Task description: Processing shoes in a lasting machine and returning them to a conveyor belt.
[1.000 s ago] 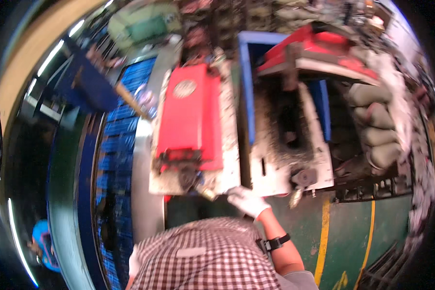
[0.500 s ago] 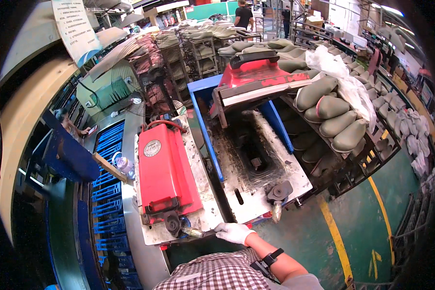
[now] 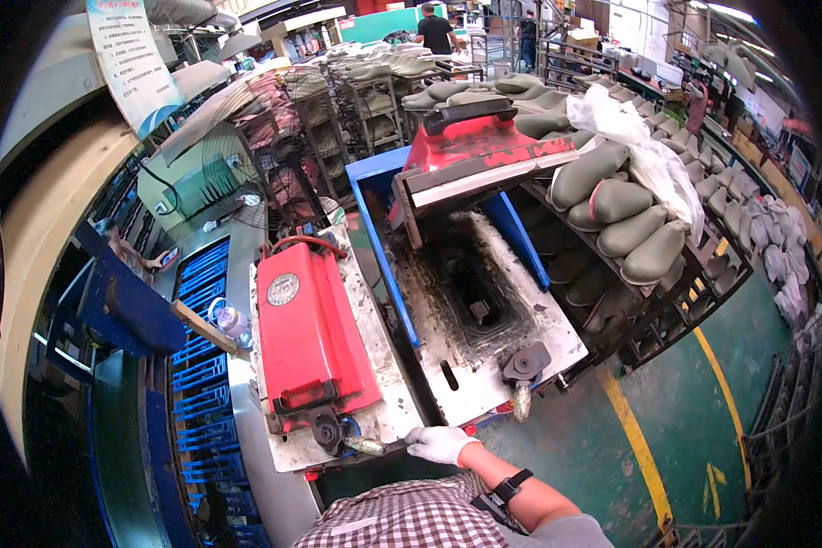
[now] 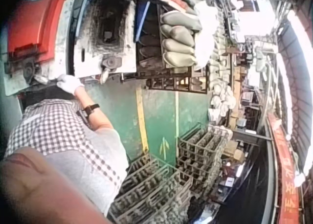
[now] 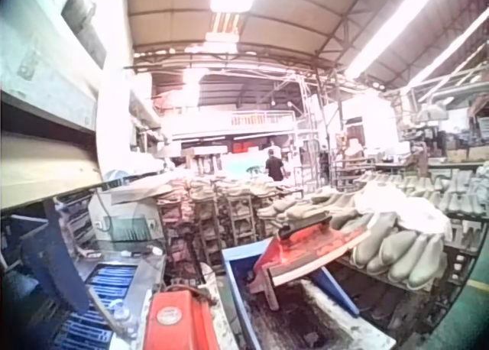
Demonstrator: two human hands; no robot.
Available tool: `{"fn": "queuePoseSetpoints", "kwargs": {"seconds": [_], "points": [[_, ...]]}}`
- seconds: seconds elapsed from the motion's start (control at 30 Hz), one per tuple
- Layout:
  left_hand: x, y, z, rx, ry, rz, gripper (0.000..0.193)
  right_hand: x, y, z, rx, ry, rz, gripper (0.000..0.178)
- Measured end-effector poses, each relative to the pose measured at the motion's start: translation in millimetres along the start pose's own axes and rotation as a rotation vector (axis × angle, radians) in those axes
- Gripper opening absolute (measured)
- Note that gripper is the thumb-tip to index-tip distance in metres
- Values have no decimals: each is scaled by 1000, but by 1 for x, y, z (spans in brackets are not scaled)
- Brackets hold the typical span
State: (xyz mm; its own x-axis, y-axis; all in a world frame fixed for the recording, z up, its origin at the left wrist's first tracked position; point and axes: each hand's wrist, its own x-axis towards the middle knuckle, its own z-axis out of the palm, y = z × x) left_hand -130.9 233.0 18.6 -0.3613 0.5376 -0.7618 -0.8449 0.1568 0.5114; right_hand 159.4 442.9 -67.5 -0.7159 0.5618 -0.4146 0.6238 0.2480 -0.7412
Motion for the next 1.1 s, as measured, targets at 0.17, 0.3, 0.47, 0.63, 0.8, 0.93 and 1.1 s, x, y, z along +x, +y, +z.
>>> {"fn": "queuePoseSetpoints", "kwargs": {"seconds": [0.17, 0.3, 0.47, 0.63, 0.8, 0.93, 1.1], "points": [[-1, -5, -5, -14, 20, 12, 47, -9, -6, -4, 2, -22, 18, 45], [-10, -12, -27, -61, 64, 38, 47, 0, 5, 5, 9, -34, 1, 45], [-11, -17, -82, -81, 158, 234, 47, 1, -6, -7, 141, -56, -153, 42], [33, 28, -63, 649, 393, 910, 48, 21, -32, -3, 483, -109, -53, 49], [44, 69, 81, 1395, 72, 1579, 33, 42, -56, 8, 247, -152, 5, 50], [95, 60, 117, 1684, -418, 1443, 27, 44, -84, 15, 114, -110, 51, 47], [113, 55, 130, 1980, -396, 1272, 35, 55, -65, 47, 229, 89, -30, 51]]}}
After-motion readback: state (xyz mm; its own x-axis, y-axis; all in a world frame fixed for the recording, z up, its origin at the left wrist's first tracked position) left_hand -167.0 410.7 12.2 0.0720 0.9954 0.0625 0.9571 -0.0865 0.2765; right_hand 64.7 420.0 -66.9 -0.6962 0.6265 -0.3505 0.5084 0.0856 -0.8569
